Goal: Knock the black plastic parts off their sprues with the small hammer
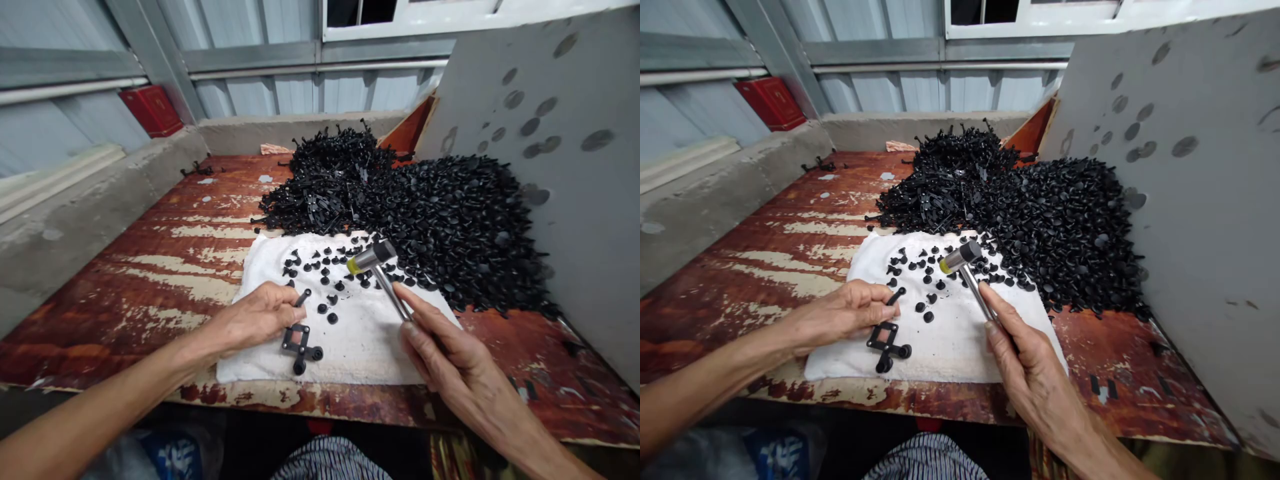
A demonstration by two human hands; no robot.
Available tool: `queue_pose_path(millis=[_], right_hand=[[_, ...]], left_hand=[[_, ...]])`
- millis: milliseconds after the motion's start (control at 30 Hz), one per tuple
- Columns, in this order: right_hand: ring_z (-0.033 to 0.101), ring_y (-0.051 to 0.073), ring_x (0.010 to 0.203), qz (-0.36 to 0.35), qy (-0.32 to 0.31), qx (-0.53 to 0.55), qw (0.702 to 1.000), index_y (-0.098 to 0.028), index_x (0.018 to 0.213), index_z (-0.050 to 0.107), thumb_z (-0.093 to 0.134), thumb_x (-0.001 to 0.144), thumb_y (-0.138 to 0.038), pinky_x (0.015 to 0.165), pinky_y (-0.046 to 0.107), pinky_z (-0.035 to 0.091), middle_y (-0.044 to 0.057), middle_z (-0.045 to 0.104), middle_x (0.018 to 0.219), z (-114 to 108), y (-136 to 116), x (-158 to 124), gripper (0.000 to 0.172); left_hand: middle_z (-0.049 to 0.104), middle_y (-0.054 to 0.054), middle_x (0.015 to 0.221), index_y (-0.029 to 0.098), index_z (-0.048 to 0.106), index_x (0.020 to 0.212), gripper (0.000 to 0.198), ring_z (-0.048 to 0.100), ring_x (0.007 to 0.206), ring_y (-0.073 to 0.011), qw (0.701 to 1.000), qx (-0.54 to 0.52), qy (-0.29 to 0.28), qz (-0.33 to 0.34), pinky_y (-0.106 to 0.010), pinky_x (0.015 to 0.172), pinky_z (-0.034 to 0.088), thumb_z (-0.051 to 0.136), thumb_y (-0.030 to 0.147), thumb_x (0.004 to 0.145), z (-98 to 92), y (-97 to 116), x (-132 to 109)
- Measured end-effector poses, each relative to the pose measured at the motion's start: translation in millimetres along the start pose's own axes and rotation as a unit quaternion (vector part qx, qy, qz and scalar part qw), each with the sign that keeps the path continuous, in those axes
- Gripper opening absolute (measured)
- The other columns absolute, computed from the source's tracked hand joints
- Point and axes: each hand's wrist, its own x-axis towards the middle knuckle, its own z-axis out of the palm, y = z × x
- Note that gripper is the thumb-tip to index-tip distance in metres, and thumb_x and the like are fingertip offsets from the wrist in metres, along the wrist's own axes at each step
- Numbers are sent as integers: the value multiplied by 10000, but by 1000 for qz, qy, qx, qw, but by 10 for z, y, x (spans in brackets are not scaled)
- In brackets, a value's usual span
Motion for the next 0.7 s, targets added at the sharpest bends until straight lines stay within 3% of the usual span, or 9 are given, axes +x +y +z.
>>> queue_pose_path(millis=[133,300,700], right_hand=[[683,231,1099,8,-9,2,1000,-276,1415,511,453,969,-199,867,398,607,52,720,1204,4,6,-29,456],[611,255,1212,45,-17,8,999,-217,1398,535,463,964,-264,1026,469,483,77,627,1350,-6,-35,4,442],[572,238,1253,56,-41,22,997,-184,1407,521,450,962,-273,1075,457,413,73,592,1373,-28,-34,19,460]], left_hand=[[587,-15,582,181,481,650,292,422,498,-82,998,36,-42,6,-202,464,233,592,424,769,82,-61,37],[571,9,591,183,460,652,302,400,504,-77,994,83,-70,22,-209,475,244,543,437,795,79,-70,77],[540,21,601,181,460,658,325,280,469,-58,990,125,-70,18,-222,445,196,489,468,807,102,-26,99]])
